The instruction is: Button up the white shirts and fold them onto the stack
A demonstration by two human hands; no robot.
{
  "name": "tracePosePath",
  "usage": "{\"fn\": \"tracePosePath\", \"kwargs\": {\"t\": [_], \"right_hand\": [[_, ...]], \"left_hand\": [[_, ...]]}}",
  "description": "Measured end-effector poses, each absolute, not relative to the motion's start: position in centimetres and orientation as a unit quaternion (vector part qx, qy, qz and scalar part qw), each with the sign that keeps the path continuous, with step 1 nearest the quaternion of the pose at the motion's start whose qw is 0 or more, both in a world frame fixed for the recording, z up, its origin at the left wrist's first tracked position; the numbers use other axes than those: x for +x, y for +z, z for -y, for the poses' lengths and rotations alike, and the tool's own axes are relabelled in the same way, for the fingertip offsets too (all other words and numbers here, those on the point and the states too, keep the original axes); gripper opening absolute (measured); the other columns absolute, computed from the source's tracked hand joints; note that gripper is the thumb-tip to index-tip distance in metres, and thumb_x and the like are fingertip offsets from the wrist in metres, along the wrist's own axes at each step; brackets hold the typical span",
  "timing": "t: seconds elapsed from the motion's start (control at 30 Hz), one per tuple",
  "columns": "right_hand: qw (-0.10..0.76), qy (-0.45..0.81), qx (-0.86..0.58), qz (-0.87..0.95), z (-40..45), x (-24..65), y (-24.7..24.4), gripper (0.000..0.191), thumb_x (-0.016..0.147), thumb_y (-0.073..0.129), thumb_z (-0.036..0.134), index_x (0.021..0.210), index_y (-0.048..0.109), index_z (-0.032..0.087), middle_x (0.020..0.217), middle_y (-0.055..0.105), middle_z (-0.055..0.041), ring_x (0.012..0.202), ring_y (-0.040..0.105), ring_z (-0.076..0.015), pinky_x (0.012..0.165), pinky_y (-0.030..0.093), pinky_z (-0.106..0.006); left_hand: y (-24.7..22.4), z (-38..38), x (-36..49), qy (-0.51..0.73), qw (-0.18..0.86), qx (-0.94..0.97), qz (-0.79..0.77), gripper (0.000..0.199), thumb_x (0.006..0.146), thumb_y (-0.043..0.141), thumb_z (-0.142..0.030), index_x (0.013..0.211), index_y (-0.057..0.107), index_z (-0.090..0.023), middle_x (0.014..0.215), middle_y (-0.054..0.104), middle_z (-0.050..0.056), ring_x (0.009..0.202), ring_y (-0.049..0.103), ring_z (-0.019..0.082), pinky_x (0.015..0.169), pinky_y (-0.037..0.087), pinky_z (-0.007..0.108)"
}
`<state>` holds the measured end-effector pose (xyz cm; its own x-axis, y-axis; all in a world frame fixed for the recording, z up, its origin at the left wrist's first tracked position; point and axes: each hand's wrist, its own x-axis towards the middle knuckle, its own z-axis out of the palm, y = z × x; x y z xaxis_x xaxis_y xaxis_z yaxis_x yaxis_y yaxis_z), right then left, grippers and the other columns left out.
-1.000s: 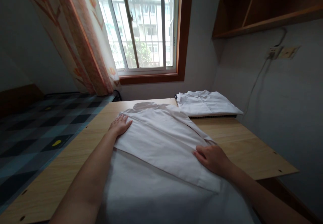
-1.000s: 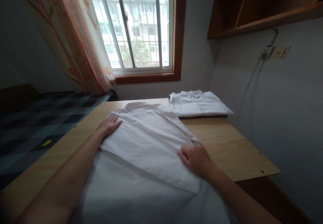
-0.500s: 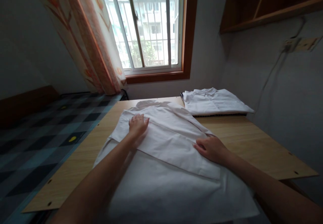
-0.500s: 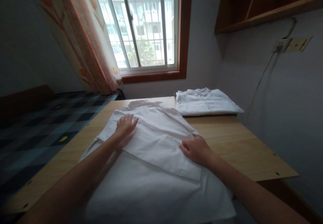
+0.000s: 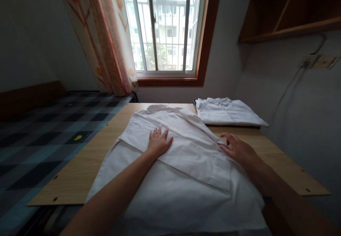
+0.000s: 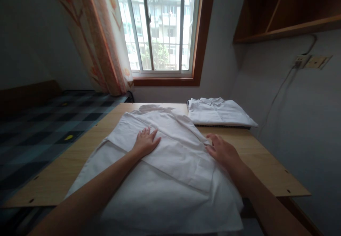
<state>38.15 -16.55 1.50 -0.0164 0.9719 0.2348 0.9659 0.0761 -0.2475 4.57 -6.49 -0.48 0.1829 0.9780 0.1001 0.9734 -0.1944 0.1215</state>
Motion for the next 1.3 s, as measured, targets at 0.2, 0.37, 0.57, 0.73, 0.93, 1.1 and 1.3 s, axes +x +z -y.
{"fn": "tracePosePath", "kwargs": {"t": [0.2, 0.37, 0.57, 0.73, 0.93, 1.1, 1.3], "right_hand": [[0.110, 0.135, -0.687, 0.705, 17.6, 40.3, 1.5, 0.031, 0.088, 0.052, 0.044, 0.078, 0.067, 0.019, 0.078, 0.071, -0.0059, 0.071, 0.062, -0.0208, 0.060, 0.039, -0.026], [0.137, 0.270, -0.597, 0.743, 19.7, 40.4, 2.4, 0.027, 0.086, 0.051, 0.037, 0.088, 0.072, 0.021, 0.092, 0.075, -0.0056, 0.082, 0.066, -0.0239, 0.070, 0.047, -0.028], [0.191, 0.082, -0.657, 0.724, 20.6, 40.3, 5.6, 0.029, 0.090, 0.046, 0.040, 0.088, 0.070, 0.024, 0.079, 0.072, -0.0060, 0.070, 0.064, -0.0232, 0.061, 0.043, -0.028], [0.231, -0.157, -0.731, 0.623, 18.7, 39.4, 10.6, 0.025, 0.092, 0.047, 0.037, 0.101, 0.065, 0.022, 0.067, 0.065, -0.0059, 0.058, 0.057, -0.0221, 0.055, 0.034, -0.029], [0.298, -0.282, -0.663, 0.626, 14.3, 35.4, 15.3, 0.023, 0.093, 0.045, 0.022, 0.107, 0.062, 0.017, 0.098, 0.067, -0.0129, 0.086, 0.063, -0.0264, 0.074, 0.046, -0.035], [0.331, -0.208, -0.417, 0.821, 14.7, 29.0, 11.6, 0.026, 0.096, 0.041, 0.016, 0.108, 0.064, 0.018, 0.127, 0.063, -0.0148, 0.120, 0.055, -0.0271, 0.103, 0.044, -0.045], [0.168, 0.055, -0.190, 0.966, 18.8, 23.6, 4.7, 0.019, 0.090, 0.054, 0.016, 0.098, 0.070, 0.024, 0.128, 0.066, -0.0058, 0.118, 0.060, -0.0196, 0.109, 0.039, -0.038]], "left_hand": [[-0.5, 6.6, 4.5, 0.082, 0.013, 0.767, -0.636, 0.066, 0.094, 0.038, -0.056, 0.150, 0.043, -0.021, 0.160, 0.030, 0.018, 0.149, 0.022, 0.038, 0.119, 0.014, 0.054], [-0.8, 6.5, 4.4, 0.077, 0.001, 0.767, -0.637, 0.066, 0.094, 0.036, -0.057, 0.150, 0.042, -0.023, 0.160, 0.032, 0.016, 0.148, 0.023, 0.038, 0.118, 0.016, 0.053], [-0.7, 6.4, 4.4, 0.078, 0.004, 0.768, -0.636, 0.066, 0.094, 0.037, -0.057, 0.150, 0.043, -0.023, 0.159, 0.032, 0.016, 0.148, 0.023, 0.038, 0.118, 0.016, 0.053], [-0.7, 6.4, 4.4, 0.086, 0.008, 0.769, -0.634, 0.066, 0.094, 0.038, -0.056, 0.150, 0.044, -0.021, 0.159, 0.032, 0.018, 0.148, 0.024, 0.039, 0.117, 0.017, 0.055], [-0.9, 6.0, 4.2, 0.114, 0.021, 0.765, -0.634, 0.064, 0.091, 0.046, -0.054, 0.146, 0.049, -0.022, 0.158, 0.035, 0.017, 0.148, 0.025, 0.039, 0.118, 0.016, 0.056], [-0.3, 4.1, 2.0, 0.298, 0.230, 0.725, -0.576, 0.051, 0.092, 0.043, -0.051, 0.121, 0.066, -0.016, 0.134, 0.063, 0.016, 0.131, 0.051, 0.031, 0.113, 0.035, 0.046], [1.9, 2.6, -2.4, 0.406, 0.576, 0.506, -0.498, 0.065, 0.092, 0.036, -0.066, 0.120, 0.060, -0.013, 0.114, 0.071, 0.016, 0.104, 0.068, 0.028, 0.090, 0.055, 0.042]]}}
